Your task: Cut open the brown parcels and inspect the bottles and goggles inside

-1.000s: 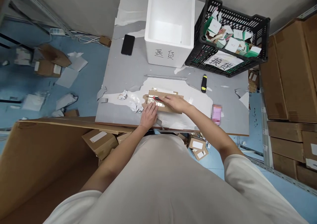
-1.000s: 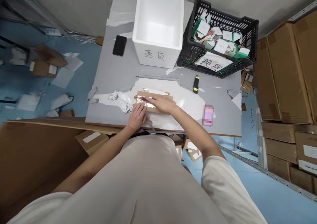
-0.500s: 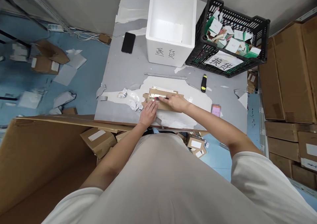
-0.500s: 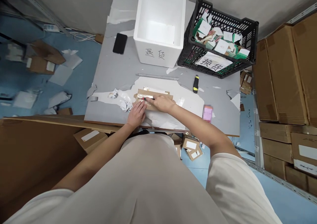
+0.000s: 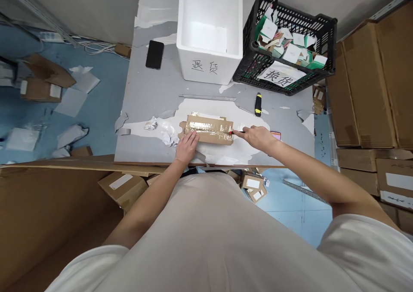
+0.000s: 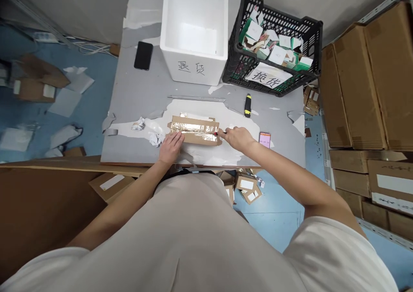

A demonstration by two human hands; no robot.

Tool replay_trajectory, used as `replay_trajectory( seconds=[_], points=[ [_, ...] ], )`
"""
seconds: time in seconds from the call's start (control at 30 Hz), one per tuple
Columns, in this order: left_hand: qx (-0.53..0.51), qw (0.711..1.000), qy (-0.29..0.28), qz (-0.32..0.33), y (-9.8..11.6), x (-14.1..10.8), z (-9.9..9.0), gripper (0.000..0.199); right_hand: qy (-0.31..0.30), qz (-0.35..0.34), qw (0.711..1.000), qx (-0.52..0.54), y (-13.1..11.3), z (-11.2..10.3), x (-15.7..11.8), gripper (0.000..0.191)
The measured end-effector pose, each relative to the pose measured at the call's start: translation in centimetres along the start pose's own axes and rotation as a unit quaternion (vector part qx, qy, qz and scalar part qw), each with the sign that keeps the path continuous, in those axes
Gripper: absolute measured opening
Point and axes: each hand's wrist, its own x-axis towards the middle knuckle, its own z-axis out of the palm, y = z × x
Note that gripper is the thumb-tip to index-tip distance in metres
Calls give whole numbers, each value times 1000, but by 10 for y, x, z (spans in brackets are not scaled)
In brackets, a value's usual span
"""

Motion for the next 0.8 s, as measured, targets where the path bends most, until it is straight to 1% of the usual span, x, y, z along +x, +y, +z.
replay_trajectory(
  seconds=[0.13, 0.27, 0.43, 0.53, 0.63, 0.7, 0.73, 0.8],
  points=[
    [10, 1000, -7, 5, 0, 2, -2, 44, 5, 10, 1000, -7, 8, 13, -16, 72],
    [11, 1000, -4, 5, 1, 2, -2, 44, 7, 22, 1000, 14, 10, 20, -19, 72],
    [2, 1000, -8, -3, 1, 2, -4, 45, 36, 31, 998, 48, 13, 30, -22, 71],
    [7, 1000, -10, 0, 0, 3, -6, 46, 46, 41, 996, 62, 22, 42, -32, 72],
    [12, 1000, -10, 4, 1, 3, -7, 45, 77, 62, 991, 91, 37, 63, -48, 72],
    [16, 1000, -13, 8, 3, 4, -10, 44, 123, 116, 975, 143, 43, 82, -54, 66],
    [17, 1000, -14, 9, 5, 4, -11, 43, 151, 160, 959, 178, 44, 93, -54, 61],
    [16, 1000, -12, 4, 8, 4, -15, 42, 204, 259, 908, 258, 38, 117, -45, 55]
  ],
)
